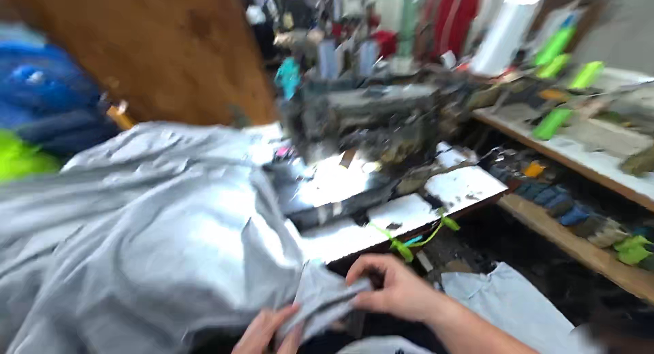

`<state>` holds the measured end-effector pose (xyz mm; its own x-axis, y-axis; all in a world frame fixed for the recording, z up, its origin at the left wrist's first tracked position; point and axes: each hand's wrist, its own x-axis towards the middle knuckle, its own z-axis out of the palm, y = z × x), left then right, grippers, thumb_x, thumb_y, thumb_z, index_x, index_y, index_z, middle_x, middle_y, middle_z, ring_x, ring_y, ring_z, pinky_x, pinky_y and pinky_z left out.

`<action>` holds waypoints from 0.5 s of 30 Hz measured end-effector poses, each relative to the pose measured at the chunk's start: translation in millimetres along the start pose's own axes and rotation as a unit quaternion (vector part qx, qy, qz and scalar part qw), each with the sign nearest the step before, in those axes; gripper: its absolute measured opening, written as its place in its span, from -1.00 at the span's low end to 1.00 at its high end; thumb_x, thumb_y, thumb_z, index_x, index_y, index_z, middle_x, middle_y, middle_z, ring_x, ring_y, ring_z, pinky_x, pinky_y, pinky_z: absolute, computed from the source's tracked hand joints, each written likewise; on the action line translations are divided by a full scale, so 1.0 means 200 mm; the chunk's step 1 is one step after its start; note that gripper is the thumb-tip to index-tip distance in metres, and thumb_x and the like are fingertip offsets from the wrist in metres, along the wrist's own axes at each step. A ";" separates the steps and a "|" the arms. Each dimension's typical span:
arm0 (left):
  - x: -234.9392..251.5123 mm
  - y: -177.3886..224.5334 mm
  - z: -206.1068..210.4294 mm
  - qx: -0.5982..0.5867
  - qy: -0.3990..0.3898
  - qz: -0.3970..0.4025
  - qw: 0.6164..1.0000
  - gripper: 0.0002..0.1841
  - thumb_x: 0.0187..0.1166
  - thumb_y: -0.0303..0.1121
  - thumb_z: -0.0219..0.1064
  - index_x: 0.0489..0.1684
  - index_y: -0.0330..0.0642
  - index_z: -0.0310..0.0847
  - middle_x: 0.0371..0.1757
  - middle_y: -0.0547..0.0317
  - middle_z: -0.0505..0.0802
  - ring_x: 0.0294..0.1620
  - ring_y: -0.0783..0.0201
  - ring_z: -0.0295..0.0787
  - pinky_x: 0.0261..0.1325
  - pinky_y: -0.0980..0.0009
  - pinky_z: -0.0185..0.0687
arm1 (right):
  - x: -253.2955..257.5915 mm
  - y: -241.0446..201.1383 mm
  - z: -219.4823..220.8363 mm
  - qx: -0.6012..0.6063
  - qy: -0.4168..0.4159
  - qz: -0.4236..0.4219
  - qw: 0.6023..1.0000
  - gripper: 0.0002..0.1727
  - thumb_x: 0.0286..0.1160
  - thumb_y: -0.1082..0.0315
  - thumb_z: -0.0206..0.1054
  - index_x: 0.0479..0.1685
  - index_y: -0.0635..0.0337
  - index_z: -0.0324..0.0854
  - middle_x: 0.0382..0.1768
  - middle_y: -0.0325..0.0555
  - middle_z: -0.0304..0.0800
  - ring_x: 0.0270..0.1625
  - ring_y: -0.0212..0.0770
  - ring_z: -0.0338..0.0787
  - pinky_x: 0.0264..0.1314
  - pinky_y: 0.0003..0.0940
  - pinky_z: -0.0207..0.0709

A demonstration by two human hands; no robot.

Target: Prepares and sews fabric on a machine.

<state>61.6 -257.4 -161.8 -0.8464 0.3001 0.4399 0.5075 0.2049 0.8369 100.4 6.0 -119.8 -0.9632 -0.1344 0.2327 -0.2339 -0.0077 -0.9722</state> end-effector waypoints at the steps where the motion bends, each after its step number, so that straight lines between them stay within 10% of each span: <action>1: -0.01 -0.01 0.01 0.019 0.028 0.026 0.999 -0.80 0.43 -0.36 0.55 -0.03 -0.13 0.89 -0.26 0.31 0.79 -0.18 0.63 0.68 -0.04 0.69 0.64 | 0.00 0.00 0.01 -0.010 -0.003 -0.002 1.000 -0.73 0.28 0.59 0.51 -0.01 0.29 0.74 -0.16 -0.28 0.85 -0.16 -0.56 0.78 -0.05 -0.58 0.71; 9: 0.01 -0.04 0.01 -0.003 0.064 0.075 0.995 -0.77 0.47 -0.41 0.46 0.03 0.00 0.86 -0.29 0.37 0.71 -0.22 0.66 0.63 -0.12 0.80 0.56 | 0.03 0.04 0.01 -0.028 0.000 0.005 1.000 -0.73 0.32 0.56 0.49 0.02 0.24 0.82 -0.11 -0.28 0.82 -0.13 -0.58 0.75 -0.11 -0.70 0.67; 15: 0.02 -0.09 0.08 -0.005 0.092 0.077 0.993 -0.85 0.74 -0.19 0.30 0.05 0.12 0.76 0.05 0.44 0.73 0.25 0.49 0.67 0.38 0.51 0.60 | 0.08 0.05 0.04 -0.198 0.027 -0.059 0.978 -0.79 0.46 0.41 0.42 -0.01 0.14 0.89 -0.32 -0.27 0.66 -0.27 -0.62 0.59 -0.22 -0.82 0.47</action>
<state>50.4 -245.6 -180.1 -0.7742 0.1514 0.6145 0.6327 0.1610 0.7575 84.4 -4.8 -126.5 -0.9293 -0.1032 0.3546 -0.3669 0.3665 -0.8550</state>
